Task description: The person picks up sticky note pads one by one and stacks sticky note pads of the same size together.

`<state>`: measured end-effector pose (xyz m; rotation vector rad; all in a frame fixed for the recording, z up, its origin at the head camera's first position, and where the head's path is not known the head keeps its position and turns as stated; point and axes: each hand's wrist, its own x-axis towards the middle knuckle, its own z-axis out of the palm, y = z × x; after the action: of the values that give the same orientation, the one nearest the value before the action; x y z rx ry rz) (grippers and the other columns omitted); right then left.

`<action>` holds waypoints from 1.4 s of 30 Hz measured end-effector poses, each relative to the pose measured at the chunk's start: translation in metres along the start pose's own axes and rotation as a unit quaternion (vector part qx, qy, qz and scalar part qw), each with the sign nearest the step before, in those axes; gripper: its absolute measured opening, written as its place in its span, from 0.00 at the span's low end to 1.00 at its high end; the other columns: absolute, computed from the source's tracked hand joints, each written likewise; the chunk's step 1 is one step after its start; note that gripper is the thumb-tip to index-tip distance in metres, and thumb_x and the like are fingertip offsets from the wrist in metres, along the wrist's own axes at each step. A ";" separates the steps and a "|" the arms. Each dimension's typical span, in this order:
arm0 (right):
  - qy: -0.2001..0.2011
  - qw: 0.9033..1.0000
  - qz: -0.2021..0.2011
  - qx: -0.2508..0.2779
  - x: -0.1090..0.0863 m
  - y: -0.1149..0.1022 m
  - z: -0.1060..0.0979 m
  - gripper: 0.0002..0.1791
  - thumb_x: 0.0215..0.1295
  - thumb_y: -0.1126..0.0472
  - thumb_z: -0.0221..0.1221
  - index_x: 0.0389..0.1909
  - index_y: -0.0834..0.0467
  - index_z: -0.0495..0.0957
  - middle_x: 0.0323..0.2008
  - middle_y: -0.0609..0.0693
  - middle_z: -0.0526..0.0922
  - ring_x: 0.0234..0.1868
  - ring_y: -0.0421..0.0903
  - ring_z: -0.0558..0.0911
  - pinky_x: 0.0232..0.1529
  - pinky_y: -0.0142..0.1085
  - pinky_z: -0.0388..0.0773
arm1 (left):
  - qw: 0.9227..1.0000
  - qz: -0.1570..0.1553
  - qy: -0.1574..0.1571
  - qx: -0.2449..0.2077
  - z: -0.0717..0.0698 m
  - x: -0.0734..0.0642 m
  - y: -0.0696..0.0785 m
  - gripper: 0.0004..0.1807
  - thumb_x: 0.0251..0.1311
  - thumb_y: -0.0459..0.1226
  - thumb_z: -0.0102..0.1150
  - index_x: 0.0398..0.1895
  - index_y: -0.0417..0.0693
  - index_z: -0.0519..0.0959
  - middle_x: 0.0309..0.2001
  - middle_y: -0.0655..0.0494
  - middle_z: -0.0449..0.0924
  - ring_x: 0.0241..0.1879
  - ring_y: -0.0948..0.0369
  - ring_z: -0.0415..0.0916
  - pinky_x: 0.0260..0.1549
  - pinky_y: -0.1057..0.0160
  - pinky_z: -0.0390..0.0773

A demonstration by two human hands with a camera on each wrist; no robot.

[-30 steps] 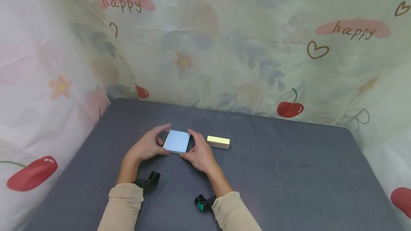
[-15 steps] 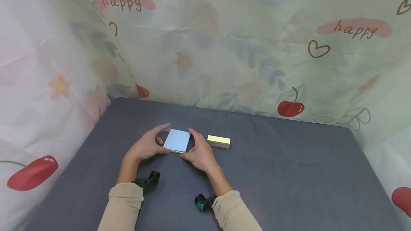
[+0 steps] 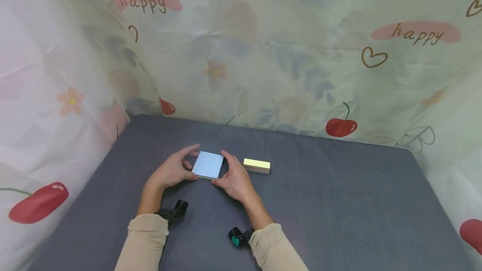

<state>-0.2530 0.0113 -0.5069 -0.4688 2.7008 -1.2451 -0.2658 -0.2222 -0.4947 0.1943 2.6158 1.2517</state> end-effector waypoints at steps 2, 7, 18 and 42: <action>-0.001 1.000 0.002 0.001 0.000 0.000 0.000 0.49 0.57 0.57 0.74 0.78 0.53 0.60 0.69 0.55 0.72 0.27 0.33 0.80 0.40 0.34 0.78 | 1.000 -0.001 0.000 -0.001 0.000 0.000 0.001 0.54 0.50 0.30 0.78 0.80 0.52 0.58 0.70 0.45 0.72 0.44 0.56 0.75 0.42 0.61 0.73; -0.004 1.000 0.005 0.003 0.000 -0.001 0.000 0.49 0.58 0.57 0.74 0.78 0.53 0.59 0.69 0.56 0.72 0.27 0.33 0.80 0.40 0.35 0.79 | 1.000 -0.007 0.000 -0.004 -0.001 0.000 0.000 0.54 0.50 0.31 0.78 0.80 0.54 0.58 0.67 0.45 0.75 0.44 0.56 0.75 0.42 0.62 0.73; -0.004 1.000 0.010 -0.005 -0.002 -0.003 -0.001 0.50 0.58 0.57 0.74 0.78 0.53 0.59 0.68 0.55 0.73 0.28 0.34 0.80 0.40 0.35 0.78 | 1.000 -0.018 0.002 -0.007 0.001 0.000 0.001 0.54 0.50 0.30 0.77 0.80 0.55 0.58 0.58 0.45 0.80 0.44 0.56 0.75 0.44 0.61 0.75; 0.028 0.999 -0.017 0.036 -0.025 -0.023 -0.031 0.38 0.71 0.50 0.62 0.78 0.54 0.60 0.70 0.56 0.70 0.37 0.39 0.82 0.39 0.34 0.79 | 0.989 0.059 0.128 -0.034 -0.009 -0.007 0.017 0.34 0.67 0.36 0.64 0.76 0.50 0.65 0.62 0.42 0.77 0.52 0.50 0.79 0.44 0.57 0.78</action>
<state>-0.2323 0.0279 -0.4696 -0.4806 2.6927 -1.3793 -0.2611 -0.2202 -0.4751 0.1905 2.8055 1.4923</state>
